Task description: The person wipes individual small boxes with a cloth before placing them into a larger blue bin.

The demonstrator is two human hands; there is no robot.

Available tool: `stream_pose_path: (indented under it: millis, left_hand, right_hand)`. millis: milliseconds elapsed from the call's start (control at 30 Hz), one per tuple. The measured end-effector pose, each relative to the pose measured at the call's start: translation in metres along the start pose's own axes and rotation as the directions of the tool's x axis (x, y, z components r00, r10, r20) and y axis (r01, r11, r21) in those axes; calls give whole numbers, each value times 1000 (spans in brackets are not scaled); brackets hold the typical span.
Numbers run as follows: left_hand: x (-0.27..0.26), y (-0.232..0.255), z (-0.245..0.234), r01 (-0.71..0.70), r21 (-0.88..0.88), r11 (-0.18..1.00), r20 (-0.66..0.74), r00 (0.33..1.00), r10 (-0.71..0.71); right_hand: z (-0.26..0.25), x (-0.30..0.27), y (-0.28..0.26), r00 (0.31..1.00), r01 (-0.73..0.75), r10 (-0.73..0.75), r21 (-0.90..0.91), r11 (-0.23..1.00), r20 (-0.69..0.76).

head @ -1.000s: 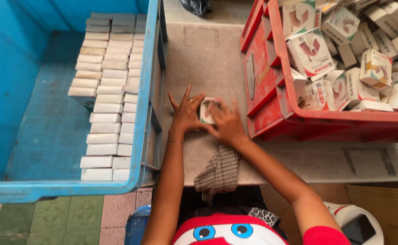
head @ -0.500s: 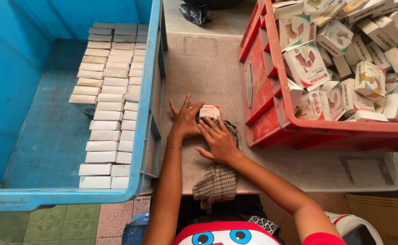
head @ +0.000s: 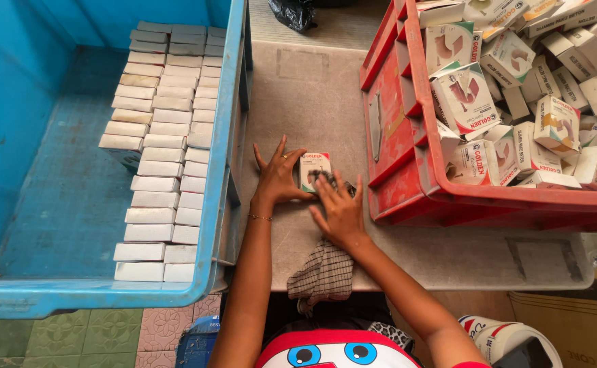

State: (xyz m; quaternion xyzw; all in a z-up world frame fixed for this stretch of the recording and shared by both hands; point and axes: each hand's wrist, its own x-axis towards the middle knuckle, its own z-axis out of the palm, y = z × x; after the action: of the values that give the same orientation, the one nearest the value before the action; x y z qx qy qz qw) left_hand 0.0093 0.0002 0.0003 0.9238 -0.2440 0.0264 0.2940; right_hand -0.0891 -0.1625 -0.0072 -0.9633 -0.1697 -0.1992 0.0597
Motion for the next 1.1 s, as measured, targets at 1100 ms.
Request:
stream_pose_path:
  millis: [1100]
  left_hand:
    - [4,-6,5,-22,33,999,-21,1000,23]
  right_hand:
    - [26,55,28,999,33,-33,-20,999,-12]
